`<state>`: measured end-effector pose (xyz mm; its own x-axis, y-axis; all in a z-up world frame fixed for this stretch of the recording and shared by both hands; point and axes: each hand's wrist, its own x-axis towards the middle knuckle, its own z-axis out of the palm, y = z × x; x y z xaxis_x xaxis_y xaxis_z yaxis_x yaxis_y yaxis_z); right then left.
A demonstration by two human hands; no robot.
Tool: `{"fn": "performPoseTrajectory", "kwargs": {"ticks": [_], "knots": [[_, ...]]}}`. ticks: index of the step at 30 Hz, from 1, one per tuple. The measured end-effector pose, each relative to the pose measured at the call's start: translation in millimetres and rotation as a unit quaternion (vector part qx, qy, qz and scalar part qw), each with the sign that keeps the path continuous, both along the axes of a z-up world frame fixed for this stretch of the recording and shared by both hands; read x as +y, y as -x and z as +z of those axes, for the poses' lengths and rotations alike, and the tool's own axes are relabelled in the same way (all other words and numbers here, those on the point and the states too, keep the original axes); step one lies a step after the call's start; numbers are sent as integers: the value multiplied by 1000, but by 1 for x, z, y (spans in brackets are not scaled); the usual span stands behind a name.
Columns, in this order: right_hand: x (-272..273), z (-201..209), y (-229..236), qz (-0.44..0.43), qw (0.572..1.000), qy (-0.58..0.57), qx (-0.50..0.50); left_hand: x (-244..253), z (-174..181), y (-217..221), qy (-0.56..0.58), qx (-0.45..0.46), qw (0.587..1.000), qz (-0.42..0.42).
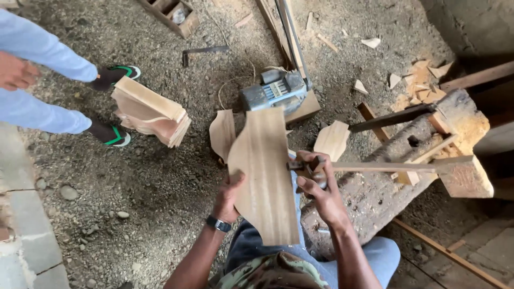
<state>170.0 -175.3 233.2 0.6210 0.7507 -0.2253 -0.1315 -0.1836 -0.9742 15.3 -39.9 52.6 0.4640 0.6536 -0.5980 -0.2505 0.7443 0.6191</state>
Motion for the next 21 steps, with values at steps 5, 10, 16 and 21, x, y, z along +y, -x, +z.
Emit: {"fn": "performPoseTrajectory", "kwargs": {"ticks": [5, 10, 16, 21], "knots": [[-18, -12, 6, 16, 999, 16, -35, 12, 37, -5, -26, 69, 997, 10], [-67, -13, 19, 59, 996, -60, -15, 103, -40, 43, 98, 276, 950, 109], [-101, -23, 33, 0, 999, -18, 34, 200, -250, 134, 93, 267, 952, 114], [-106, -29, 42, -19, 996, 49, 67, 203, -233, 157, 117, 300, 944, 73]]}}
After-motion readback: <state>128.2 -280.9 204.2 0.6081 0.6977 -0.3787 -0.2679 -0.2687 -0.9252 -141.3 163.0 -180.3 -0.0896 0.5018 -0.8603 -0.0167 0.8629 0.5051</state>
